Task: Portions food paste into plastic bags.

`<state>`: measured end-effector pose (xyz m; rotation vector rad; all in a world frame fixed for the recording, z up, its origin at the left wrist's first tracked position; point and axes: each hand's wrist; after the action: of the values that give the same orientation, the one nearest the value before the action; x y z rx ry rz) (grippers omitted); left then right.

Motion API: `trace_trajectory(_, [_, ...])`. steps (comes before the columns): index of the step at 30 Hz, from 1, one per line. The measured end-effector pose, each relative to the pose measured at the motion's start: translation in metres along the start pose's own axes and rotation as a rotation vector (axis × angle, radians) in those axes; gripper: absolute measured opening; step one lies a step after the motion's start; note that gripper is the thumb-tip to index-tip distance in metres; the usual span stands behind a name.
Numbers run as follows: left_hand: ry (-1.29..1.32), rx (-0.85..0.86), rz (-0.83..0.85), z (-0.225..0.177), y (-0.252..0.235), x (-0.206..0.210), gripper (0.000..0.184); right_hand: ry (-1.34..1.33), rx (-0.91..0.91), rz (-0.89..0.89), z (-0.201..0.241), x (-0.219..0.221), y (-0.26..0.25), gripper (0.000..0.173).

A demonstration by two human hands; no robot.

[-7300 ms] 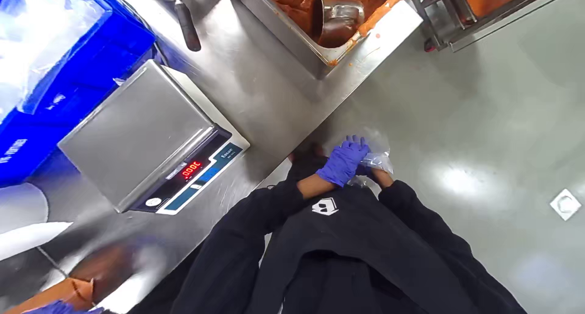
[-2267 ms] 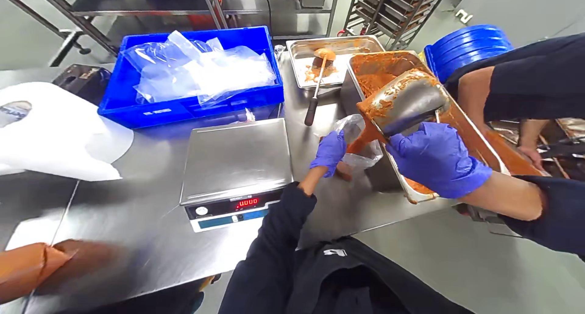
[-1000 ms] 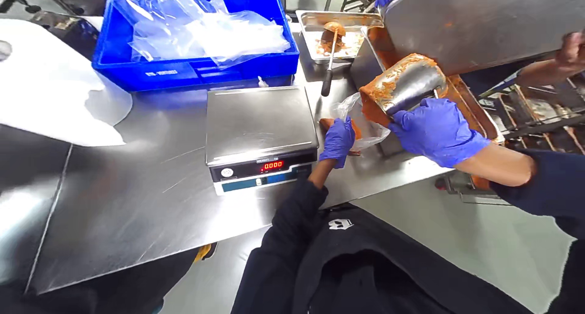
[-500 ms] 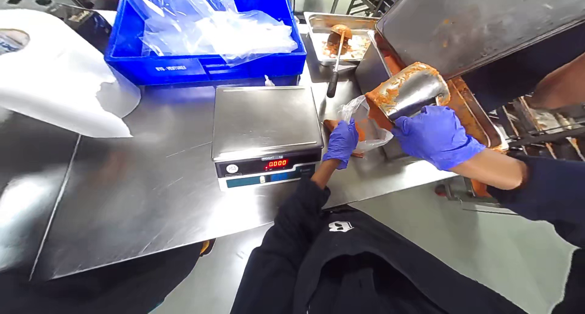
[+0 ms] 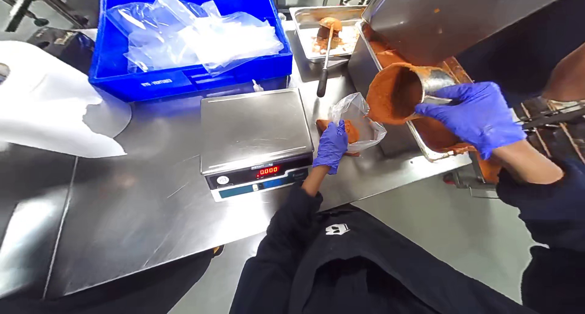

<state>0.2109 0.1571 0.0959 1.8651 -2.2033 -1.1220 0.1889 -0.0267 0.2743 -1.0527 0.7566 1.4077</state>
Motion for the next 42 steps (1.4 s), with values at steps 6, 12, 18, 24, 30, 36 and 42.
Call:
trace_trajectory(6, [0.066, -0.054, 0.005, 0.002, -0.005, 0.005, 0.054, -0.51, 0.104, -0.267, -0.07, -0.026, 0.006, 0.02])
trace_trajectory(12, [0.163, -0.128, 0.016, 0.005, -0.007, 0.01, 0.054, -0.677, 0.088, -0.463, -0.161, -0.051, 0.019, 0.023])
trace_trajectory(18, [0.204, -0.151, -0.028, 0.005, -0.003, 0.011, 0.049, -0.063, 0.349, -0.074, -0.221, -0.046, -0.034, 0.026])
trace_trajectory(24, [0.228, -0.203, -0.099, 0.002, 0.006, 0.012, 0.046, 0.335, 0.145, 0.478, -0.265, 0.042, -0.114, 0.025])
trace_trajectory(30, [0.202, -0.208, -0.176, -0.004, 0.009, 0.015, 0.044, 0.238, -0.198, 0.797, -0.238, 0.087, -0.12, 0.02])
trace_trajectory(36, [0.147, -0.215, -0.149, -0.019, 0.004, 0.014, 0.046, -0.315, 0.168, 0.419, -0.238, 0.037, -0.073, 0.017])
trace_trajectory(42, [0.113, -0.233, -0.105, -0.02, 0.001, 0.01, 0.047, -0.774, 0.452, -0.271, -0.236, 0.014, -0.011, 0.016])
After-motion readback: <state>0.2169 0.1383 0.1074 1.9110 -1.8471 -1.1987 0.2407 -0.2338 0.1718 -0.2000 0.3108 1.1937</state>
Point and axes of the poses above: each hand's wrist, its own y-axis away from the middle knuckle, its own x-axis out of the palm, z = x × y, and after that the axes turned 15 degrees about -x, right-handed
